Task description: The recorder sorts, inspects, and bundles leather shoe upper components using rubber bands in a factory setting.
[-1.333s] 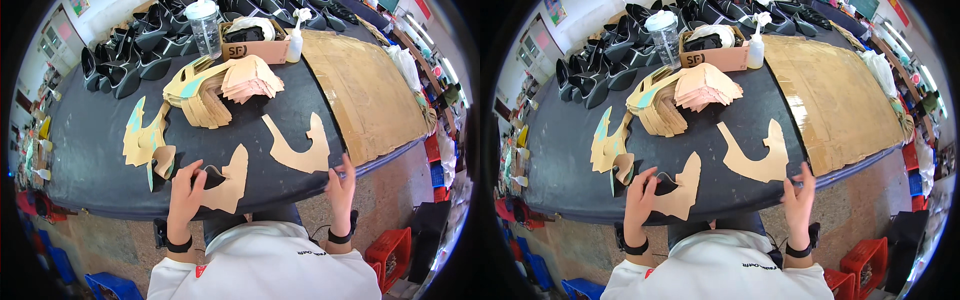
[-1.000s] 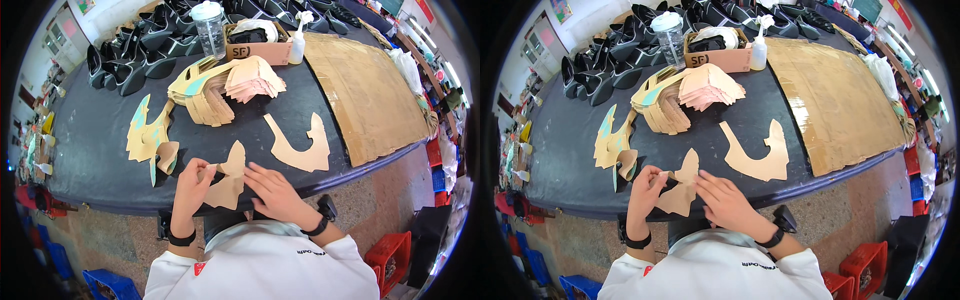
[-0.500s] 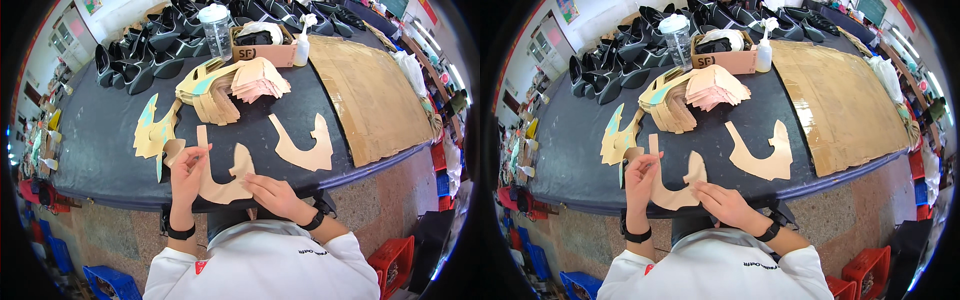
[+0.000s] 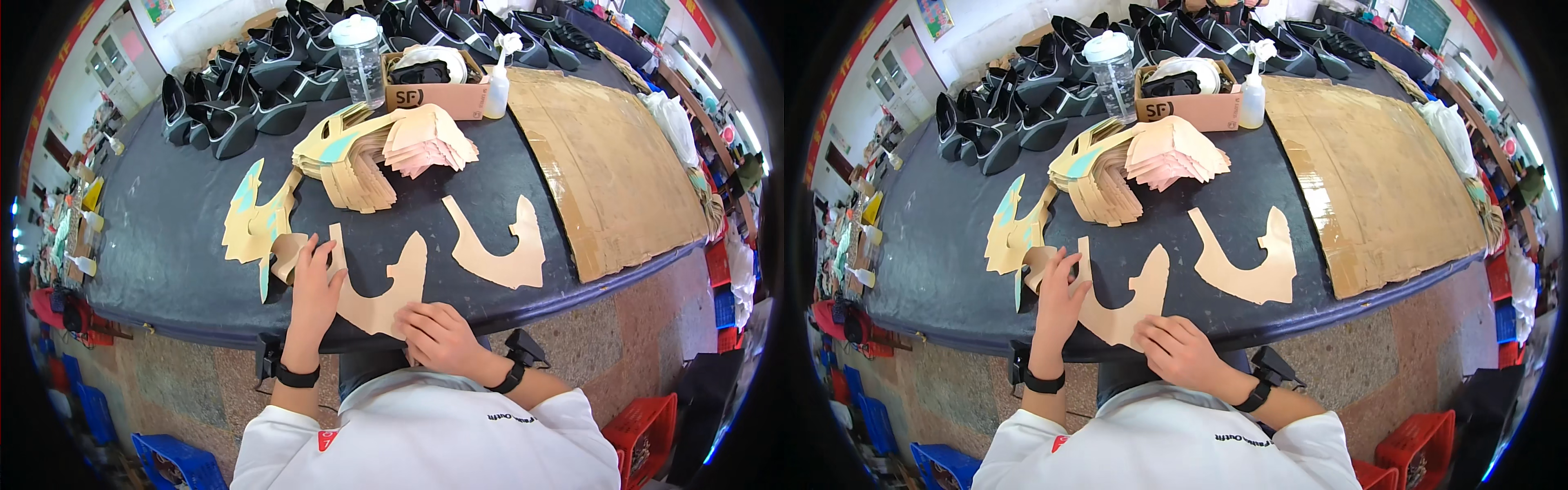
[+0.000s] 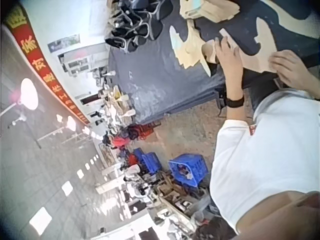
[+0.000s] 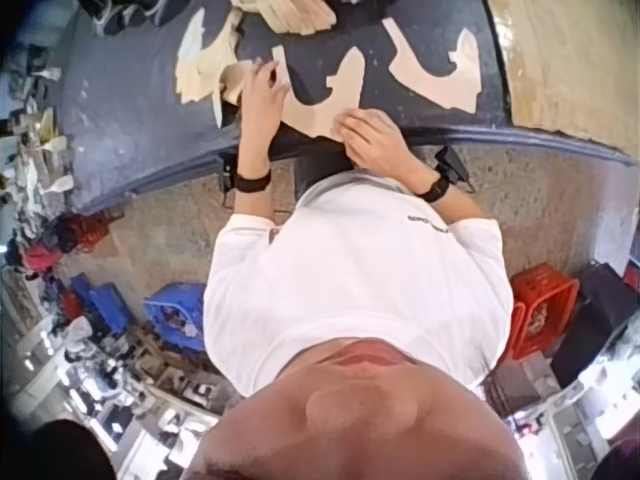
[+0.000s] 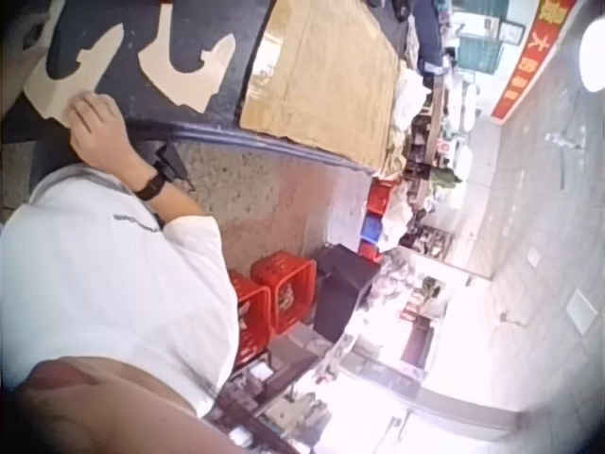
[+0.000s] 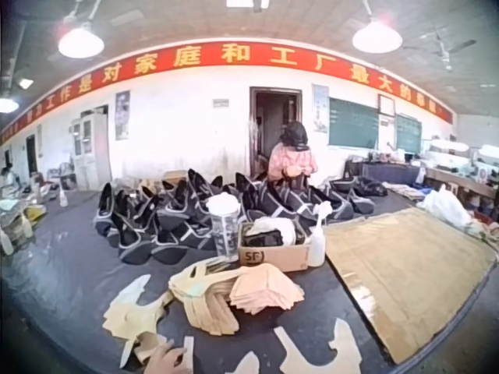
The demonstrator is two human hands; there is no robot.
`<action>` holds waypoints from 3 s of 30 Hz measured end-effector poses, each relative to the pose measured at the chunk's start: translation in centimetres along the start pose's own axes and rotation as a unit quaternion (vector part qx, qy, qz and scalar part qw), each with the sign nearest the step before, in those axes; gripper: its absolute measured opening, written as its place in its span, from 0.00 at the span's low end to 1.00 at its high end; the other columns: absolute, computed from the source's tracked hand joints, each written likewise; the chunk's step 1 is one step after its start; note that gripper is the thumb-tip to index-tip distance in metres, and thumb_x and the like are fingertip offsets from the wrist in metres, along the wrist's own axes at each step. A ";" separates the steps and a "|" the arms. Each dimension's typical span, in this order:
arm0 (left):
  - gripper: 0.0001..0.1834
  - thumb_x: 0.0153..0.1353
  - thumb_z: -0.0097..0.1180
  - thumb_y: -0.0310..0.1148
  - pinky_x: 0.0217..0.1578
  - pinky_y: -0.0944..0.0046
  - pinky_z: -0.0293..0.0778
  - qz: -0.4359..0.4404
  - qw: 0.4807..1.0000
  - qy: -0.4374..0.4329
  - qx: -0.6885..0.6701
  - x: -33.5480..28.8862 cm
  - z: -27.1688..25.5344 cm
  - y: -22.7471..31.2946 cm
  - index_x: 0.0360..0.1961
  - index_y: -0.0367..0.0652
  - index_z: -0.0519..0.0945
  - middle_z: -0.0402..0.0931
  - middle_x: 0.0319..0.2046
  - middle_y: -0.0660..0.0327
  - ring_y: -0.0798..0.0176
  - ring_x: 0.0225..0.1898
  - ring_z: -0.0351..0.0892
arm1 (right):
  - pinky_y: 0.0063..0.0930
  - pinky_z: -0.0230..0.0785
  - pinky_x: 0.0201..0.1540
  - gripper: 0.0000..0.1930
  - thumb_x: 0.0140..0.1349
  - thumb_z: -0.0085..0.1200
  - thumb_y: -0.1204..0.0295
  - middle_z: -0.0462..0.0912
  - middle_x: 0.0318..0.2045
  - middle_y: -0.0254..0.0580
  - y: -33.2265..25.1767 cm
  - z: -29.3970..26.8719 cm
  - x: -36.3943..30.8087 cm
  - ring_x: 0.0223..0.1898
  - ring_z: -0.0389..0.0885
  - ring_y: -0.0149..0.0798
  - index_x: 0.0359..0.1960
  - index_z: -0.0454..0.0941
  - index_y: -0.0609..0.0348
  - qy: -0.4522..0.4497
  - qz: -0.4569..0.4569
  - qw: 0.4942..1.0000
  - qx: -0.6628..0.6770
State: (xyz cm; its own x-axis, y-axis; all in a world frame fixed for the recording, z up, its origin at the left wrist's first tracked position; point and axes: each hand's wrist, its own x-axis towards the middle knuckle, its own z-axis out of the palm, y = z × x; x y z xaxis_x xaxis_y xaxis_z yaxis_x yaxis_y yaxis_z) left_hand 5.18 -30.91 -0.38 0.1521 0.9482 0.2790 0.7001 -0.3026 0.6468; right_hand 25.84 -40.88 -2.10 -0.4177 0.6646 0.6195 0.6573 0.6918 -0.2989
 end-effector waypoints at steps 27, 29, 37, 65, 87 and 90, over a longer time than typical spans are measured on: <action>0.30 0.63 0.43 0.52 0.61 0.35 0.41 -0.118 0.907 0.121 0.385 3.3 -7.6 -3.4 0.60 0.44 0.64 0.55 0.64 0.51 0.50 0.64 0.57 | 0.33 0.66 0.48 0.15 0.48 0.54 0.73 0.77 0.44 0.40 1.4 -0.1 0.8 0.47 0.75 0.39 0.41 0.76 0.58 0.002 0.065 0.992 -0.107; 0.31 0.63 0.45 0.51 0.61 0.35 0.41 -0.084 0.902 0.131 0.402 2.1 -6.4 -1.8 0.62 0.45 0.63 0.50 0.67 0.53 0.50 0.66 0.53 | 0.33 0.66 0.48 0.15 0.47 0.54 0.73 0.77 0.44 0.40 1.4 0.0 0.6 0.47 0.75 0.39 0.40 0.76 0.58 0.003 0.064 0.992 -0.112; 0.33 0.58 0.55 0.42 0.61 0.47 0.50 0.050 0.985 -0.015 0.162 -2.9 0.3 0.2 0.60 0.33 0.62 0.55 0.63 0.46 0.44 0.65 0.54 | 0.32 0.66 0.48 0.15 0.47 0.54 0.72 0.78 0.43 0.40 1.3 0.0 0.8 0.46 0.76 0.38 0.40 0.77 0.58 0.011 0.068 0.991 -0.114; 0.12 0.61 0.53 0.34 0.44 0.63 0.60 -0.110 0.983 0.107 -0.097 -1.8 1.0 -0.5 0.43 0.39 0.77 0.78 0.35 0.55 0.57 0.33 0.74 | 0.30 0.64 0.47 0.13 0.45 0.54 0.75 0.79 0.41 0.33 -0.7 2.1 2.2 0.46 0.76 0.34 0.36 0.78 0.56 0.022 0.016 1.000 0.013; 0.11 0.60 0.49 0.27 0.43 0.59 0.60 -0.065 0.992 0.108 -0.013 -1.7 1.2 -0.5 0.44 0.42 0.75 0.76 0.39 0.59 0.57 0.38 0.76 | 0.30 0.64 0.48 0.13 0.45 0.53 0.76 0.79 0.41 0.33 -0.7 2.0 1.9 0.47 0.76 0.34 0.35 0.80 0.56 0.012 0.006 1.000 0.027; 0.09 0.60 0.50 0.28 0.43 0.59 0.60 -0.084 0.991 0.103 -0.018 -1.7 1.2 -0.6 0.41 0.42 0.75 0.76 0.39 0.59 0.56 0.39 0.76 | 0.30 0.64 0.48 0.13 0.45 0.54 0.76 0.79 0.41 0.33 -0.8 2.1 1.9 0.47 0.76 0.34 0.35 0.80 0.56 0.017 0.006 0.999 0.031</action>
State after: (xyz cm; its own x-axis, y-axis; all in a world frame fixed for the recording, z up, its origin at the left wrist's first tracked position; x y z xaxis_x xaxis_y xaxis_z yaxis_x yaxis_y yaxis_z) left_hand 5.37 -32.24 -2.12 -0.1122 0.9466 0.3022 0.6778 -0.1495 0.7199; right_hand 23.25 -39.55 -2.20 -0.3882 0.6642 0.6389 0.6215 0.7005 -0.3506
